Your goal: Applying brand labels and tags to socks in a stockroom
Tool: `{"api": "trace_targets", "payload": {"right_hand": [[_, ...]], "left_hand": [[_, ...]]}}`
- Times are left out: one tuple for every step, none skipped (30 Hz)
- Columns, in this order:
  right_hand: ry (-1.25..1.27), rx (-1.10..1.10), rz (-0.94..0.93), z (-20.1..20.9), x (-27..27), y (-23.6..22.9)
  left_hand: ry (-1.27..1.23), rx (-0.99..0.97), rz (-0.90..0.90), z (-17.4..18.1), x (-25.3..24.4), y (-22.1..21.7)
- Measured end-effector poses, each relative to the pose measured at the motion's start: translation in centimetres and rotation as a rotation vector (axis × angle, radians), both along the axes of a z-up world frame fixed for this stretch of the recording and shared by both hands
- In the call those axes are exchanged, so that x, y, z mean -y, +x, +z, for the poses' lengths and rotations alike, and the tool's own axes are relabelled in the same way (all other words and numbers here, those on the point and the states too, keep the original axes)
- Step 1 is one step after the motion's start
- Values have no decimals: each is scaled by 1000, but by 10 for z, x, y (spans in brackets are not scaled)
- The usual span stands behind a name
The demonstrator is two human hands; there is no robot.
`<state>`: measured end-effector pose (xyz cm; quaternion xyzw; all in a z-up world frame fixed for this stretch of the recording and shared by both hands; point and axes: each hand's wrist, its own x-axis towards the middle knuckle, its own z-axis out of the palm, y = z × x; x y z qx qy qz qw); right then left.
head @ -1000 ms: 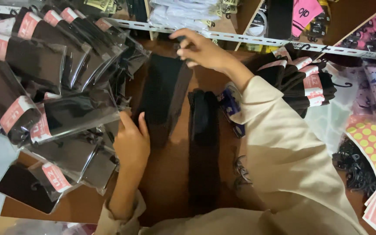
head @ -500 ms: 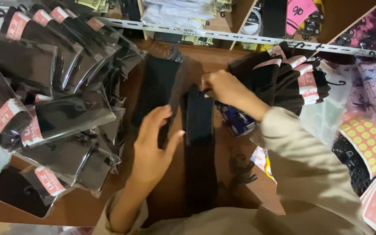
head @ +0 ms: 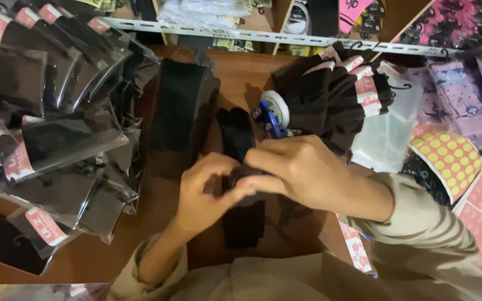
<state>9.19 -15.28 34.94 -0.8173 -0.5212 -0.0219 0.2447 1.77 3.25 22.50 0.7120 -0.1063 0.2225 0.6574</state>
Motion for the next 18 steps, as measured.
{"api": "trace_targets", "payload": {"right_hand": [[37, 10, 118, 15, -1, -6], [73, 21, 237, 31, -2, -11], [74, 18, 238, 47, 0, -13], [106, 11, 303, 64, 2, -14], [138, 9, 367, 81, 3, -14], [139, 11, 366, 86, 5, -7], [146, 93, 157, 90, 7, 1], [151, 174, -53, 94, 9, 8], [153, 170, -56, 67, 6, 41], [267, 203, -47, 39, 2, 75], [383, 240, -30, 13, -2, 109], [386, 240, -28, -21, -9, 129], [322, 170, -44, -54, -16, 151], [257, 101, -58, -87, -24, 173], [261, 104, -55, -108, -29, 174], [228, 77, -118, -128, -33, 175], [193, 46, -183, -149, -37, 177], [195, 47, -182, -162, -38, 180]], "left_hand": [[94, 46, -123, 2, 0, -11], [188, 91, -245, 5, -1, -22], [189, 88, -245, -11, 3, -35], [179, -225, -395, -26, 8, -48], [169, -536, -544, -42, 11, -59], [171, -534, -545, -63, 16, -73], [125, -637, -572, -84, 21, -88], [78, -740, -598, -106, 25, -103], [80, -744, -599, -130, 30, -115], [290, -992, -426, -154, 34, -127], [503, -1223, -231, -179, 38, -138], [504, -1223, -227, -169, 38, -136], [296, -1122, -251, -160, 40, -134], [92, -1013, -271, -150, 41, -132], [93, -1010, -266, -149, 32, -136], [166, -1089, -449, -148, 24, -139], [239, -1166, -635, -147, 16, -142], [241, -1166, -633, -129, 8, -135]]}}
